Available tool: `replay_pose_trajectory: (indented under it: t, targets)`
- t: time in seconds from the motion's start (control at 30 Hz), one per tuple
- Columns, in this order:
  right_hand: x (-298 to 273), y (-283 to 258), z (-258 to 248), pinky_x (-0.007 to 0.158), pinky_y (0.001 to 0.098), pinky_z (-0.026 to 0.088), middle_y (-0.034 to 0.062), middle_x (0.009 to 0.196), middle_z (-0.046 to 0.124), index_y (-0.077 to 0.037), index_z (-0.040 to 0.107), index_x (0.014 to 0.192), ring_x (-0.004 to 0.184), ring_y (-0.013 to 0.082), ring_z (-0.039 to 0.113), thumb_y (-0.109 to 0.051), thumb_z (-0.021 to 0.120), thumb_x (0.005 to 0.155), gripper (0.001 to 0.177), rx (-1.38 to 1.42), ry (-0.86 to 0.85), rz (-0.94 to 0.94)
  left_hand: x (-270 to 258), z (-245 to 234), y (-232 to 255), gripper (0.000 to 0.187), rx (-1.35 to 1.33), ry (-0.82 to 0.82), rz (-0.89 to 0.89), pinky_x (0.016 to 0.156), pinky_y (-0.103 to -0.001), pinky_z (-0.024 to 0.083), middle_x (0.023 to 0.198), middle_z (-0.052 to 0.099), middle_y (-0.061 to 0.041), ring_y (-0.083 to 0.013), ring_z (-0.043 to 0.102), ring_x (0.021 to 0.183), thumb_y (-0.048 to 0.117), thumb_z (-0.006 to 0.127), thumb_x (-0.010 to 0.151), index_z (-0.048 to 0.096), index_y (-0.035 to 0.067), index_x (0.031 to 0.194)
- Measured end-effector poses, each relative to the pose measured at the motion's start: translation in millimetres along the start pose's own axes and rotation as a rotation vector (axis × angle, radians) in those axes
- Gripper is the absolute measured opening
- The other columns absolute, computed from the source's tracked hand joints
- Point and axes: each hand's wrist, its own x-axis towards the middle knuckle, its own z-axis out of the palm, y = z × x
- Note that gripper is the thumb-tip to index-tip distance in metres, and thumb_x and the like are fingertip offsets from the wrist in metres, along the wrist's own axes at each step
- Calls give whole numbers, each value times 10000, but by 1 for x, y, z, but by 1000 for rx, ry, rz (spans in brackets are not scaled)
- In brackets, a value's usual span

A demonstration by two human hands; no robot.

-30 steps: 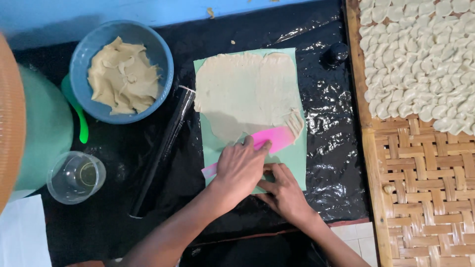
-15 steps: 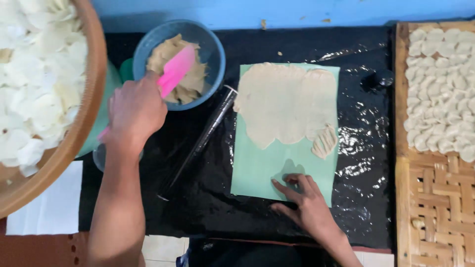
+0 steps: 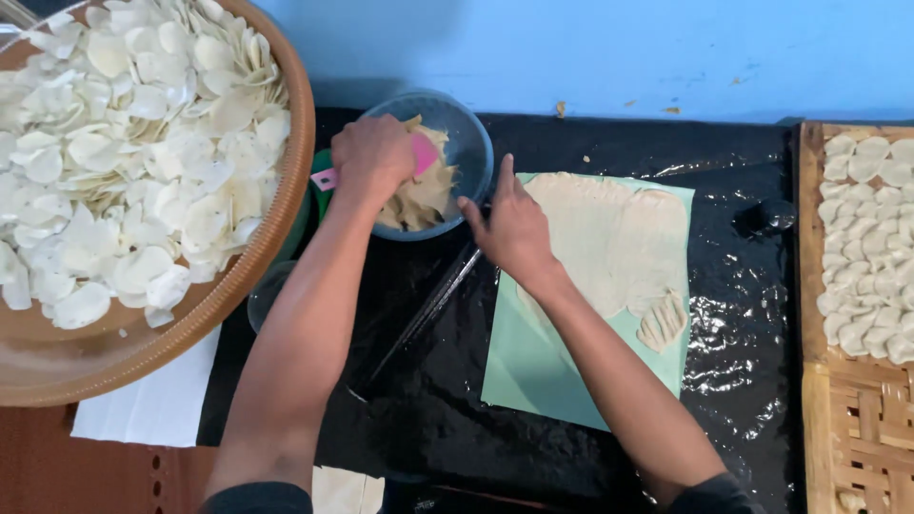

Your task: Spreading cracker dough on a plastic sheet, rolling it flat, and cutting circular shapes for drying.

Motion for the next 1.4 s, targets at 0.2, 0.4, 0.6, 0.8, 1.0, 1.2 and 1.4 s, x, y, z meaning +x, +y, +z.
replay_pose_trajectory:
  t: [0.2,0.4,0.6,0.8,1.0,1.2,1.4]
  targets:
    - [16,14,39,832,509,572,325,1083,682,192,271,1495,947,457,698,-312,728,881,916,-14,-63,49,47,8,22,322,146,-80,-30,801,-453,596,1069,750,-170,-344,726,1034,263,810,711,801,116,997]
    - [14,12,44,825,505,572,333,1085,669,185,260,1490,943,470,690,-217,756,795,944,50,-19,34,54,38,26,223,168,-47,53,790,-415,597,1034,773,-168,-322,746,995,250,741,812,818,118,975]
    - [16,12,43,818,515,570,340,1073,660,201,247,1489,932,475,685,-195,742,805,933,19,-43,17,28,90,8,252,35,234,94,790,-471,585,955,763,-196,-357,755,914,229,587,959,790,82,978]
    - [16,14,40,802,509,567,330,1059,667,218,258,1477,918,472,688,-198,730,831,902,29,-27,-14,-31,52,7,338,-202,202,86,757,-560,539,889,731,-245,-464,702,858,365,581,1003,765,83,1003]
    - [-41,-10,-10,792,482,539,267,998,629,176,398,1448,907,423,629,-246,722,926,746,-30,36,-137,-106,18,14,303,-472,365,156,697,-591,498,833,701,-236,-492,656,810,320,552,1068,716,77,990]
    - [-174,-24,-119,795,414,552,148,990,639,-9,649,1309,930,316,644,-223,730,939,435,145,-185,-156,-211,26,54,123,-704,238,363,692,-515,534,937,717,-197,-422,694,854,141,583,1020,644,64,1095]
    - [-252,36,-152,766,400,559,120,1057,639,-63,689,1243,923,297,648,-302,823,798,522,-26,-188,-50,-255,50,99,442,-672,-137,381,672,-503,539,939,641,-188,-401,684,805,69,599,952,569,130,1389]
